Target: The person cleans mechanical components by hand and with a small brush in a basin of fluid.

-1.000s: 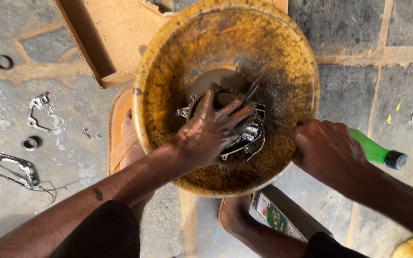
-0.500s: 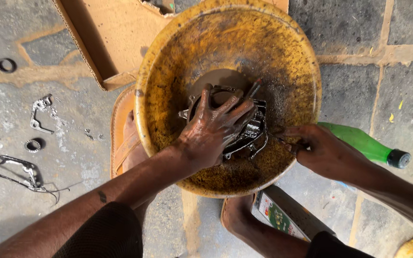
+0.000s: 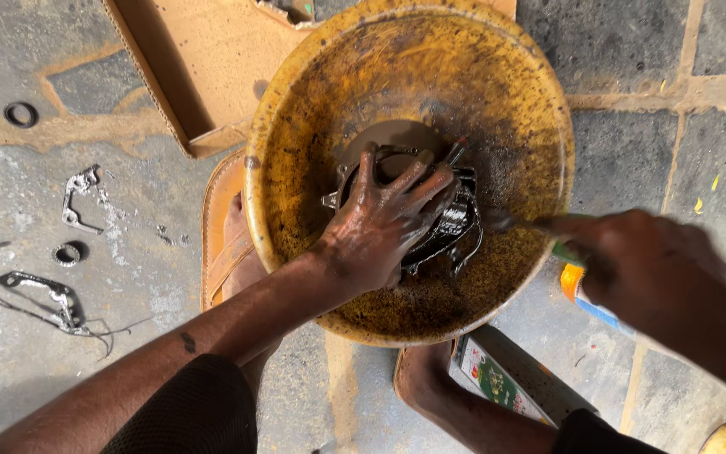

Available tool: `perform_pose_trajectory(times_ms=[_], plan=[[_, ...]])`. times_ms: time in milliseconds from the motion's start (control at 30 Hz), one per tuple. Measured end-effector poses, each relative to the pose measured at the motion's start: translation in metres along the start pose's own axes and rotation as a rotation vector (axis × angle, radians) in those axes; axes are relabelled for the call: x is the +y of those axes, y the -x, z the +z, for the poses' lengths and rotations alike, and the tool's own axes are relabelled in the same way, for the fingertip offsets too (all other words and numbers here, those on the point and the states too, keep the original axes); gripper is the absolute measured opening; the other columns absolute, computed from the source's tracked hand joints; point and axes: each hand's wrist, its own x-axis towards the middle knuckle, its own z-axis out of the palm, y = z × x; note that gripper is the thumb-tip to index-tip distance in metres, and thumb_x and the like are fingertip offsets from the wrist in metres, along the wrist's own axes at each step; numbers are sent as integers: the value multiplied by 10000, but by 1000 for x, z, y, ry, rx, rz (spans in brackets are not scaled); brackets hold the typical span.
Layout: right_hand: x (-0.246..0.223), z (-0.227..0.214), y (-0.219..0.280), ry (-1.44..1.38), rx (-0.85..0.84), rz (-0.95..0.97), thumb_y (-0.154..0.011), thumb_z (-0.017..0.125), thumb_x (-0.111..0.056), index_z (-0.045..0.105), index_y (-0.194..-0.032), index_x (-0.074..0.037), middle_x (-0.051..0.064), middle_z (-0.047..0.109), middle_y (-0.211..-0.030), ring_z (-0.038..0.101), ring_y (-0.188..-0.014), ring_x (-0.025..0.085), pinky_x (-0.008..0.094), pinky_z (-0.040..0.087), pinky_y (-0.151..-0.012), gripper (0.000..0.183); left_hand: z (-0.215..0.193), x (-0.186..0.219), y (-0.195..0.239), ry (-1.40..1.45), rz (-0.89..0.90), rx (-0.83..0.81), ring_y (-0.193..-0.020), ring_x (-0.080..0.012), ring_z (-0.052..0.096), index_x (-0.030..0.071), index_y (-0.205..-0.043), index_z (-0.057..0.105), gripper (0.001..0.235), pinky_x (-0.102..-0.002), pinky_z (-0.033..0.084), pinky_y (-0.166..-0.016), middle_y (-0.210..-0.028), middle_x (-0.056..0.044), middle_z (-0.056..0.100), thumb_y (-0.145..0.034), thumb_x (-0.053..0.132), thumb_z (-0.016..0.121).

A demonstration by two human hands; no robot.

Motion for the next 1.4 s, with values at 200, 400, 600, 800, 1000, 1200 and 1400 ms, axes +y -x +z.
perform_pose_trajectory(times_ms=[200, 400, 600, 800, 1000, 1200, 1400], plan=[[8, 21, 14, -18, 12, -74, -793, 706, -62, 634, -1399, -371, 25, 728, -856, 682, -646, 134, 307, 598, -545, 683, 10, -3, -4, 40, 9, 274, -1561, -327, 29, 206, -1638, 191, 1101, -816, 33, -1164, -1698, -63, 16, -750, 295, 834], [-12, 72, -6, 165, 107, -294, -822, 743, -275, 551, -1451, -255, 131, 661, -1128, 740, -737, 244, 377, 635, -624, 659, -2, 5, -4, 33, 6, 91, -1554, -327, 2, 175, -1618, 145, 1076, -822, 10, -1136, -1689, -66, -27, -767, 254, 797], [-27, 71, 17, 468, 296, -362, -947, 575, -172, 381, -1561, -68, 283, 644, -1164, 736, -711, 280, 403, 607, -518, 653, 0, -1, -7, 15, -7, 152, -1580, -355, -15, 192, -1641, 117, 990, -812, -18, -1138, -1711, -101, -103, -870, 242, 736], [-34, 39, 11, 258, -113, -270, -874, 693, -200, 378, -1585, -225, 56, 728, -882, 725, -734, 209, 377, 581, -640, 778, -2, -6, 3, -237, 65, 111, -1569, -403, -40, 223, -1642, 3, 781, -809, -31, -1120, -1702, -128, -114, -1006, 251, 455], [-7, -27, 26, -68, 27, 51, -910, 632, -102, 624, -1426, -351, 33, 728, -753, 704, -600, 188, 345, 571, -580, 573, -2, -15, 12, -380, 44, 141, -1567, -371, -11, 314, -1630, 15, 718, -776, -15, -1133, -1715, -95, -48, -1022, 121, 343], [5, 21, -18, -213, 33, -79, -862, 730, -73, 626, -1410, -293, 128, 691, -645, 658, -526, 239, 411, 547, -552, 600, 7, -11, 20, -442, 29, 249, -1567, -346, 35, 347, -1629, 25, 834, -730, -37, -1150, -1719, -75, 18, -954, -14, 359], [14, 122, -96, -281, 239, -224, -881, 690, -51, 588, -1422, -172, 140, 689, -667, 660, -525, 241, 382, 561, -502, 564, 31, -17, 26, 221, 141, 424, -1596, -296, 64, 365, -1635, 84, 844, -664, -73, -1228, -1730, -31, 92, -961, -98, 293]])
